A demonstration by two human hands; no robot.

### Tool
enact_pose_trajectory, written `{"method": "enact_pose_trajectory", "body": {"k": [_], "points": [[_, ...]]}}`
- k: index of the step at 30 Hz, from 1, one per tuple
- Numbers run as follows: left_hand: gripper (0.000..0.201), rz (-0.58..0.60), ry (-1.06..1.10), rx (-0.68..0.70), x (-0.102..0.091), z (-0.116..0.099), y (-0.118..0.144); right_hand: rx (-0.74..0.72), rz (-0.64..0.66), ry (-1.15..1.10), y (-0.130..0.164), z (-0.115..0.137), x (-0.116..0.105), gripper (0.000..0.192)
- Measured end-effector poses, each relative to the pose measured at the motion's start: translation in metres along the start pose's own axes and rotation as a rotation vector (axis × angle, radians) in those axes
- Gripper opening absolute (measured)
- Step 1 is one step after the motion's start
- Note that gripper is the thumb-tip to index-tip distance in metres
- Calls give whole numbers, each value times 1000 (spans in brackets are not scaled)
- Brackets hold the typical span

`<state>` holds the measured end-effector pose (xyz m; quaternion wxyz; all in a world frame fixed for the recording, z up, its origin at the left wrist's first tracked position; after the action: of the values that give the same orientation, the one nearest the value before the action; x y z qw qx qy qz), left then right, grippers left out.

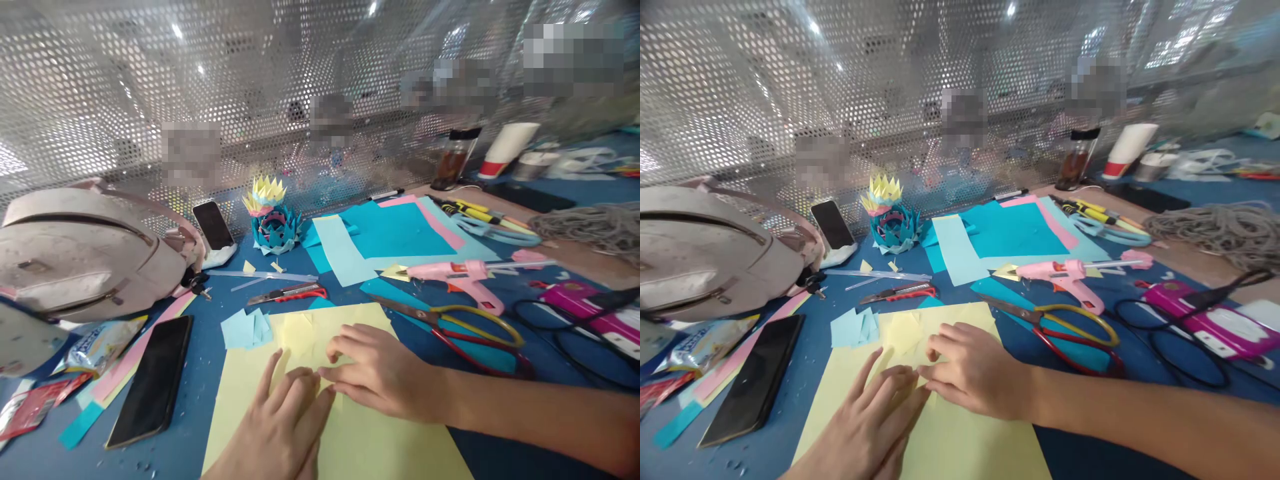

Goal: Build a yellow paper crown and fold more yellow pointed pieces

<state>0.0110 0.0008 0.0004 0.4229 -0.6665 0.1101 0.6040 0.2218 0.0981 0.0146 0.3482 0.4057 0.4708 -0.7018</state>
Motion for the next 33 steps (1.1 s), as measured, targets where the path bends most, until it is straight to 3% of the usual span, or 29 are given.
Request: {"method": "enact_pose_trajectory", "body": {"k": [5, 10, 16, 26, 33], "points": [[37, 18, -44, 27, 0, 0, -1, -11, 45, 75, -3, 2, 3, 20], [38, 3, -25, 18, -2, 0, -2, -98, 45, 128, 2, -2, 4, 30], [38, -23, -15, 10, -2, -2, -2, -140, 19, 41, 3, -9, -5, 35], [35, -35, -16, 24, 0, 1, -4, -251, 146, 17, -1, -15, -20, 33], [36, -118, 39, -4, 6, 1, 4, -133, -9, -15, 3, -18, 0, 49]]}}
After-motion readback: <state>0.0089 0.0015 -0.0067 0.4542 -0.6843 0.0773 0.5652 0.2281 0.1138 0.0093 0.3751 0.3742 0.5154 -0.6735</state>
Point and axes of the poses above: each hand's wrist, its own y-axis away from the middle knuckle, its own x-axis out of the palm, z = x × y, the point moved 1 cm from there along -y, towards the middle knuckle, and after that the axes turned 1 degree about x, right-handed, at the moved point
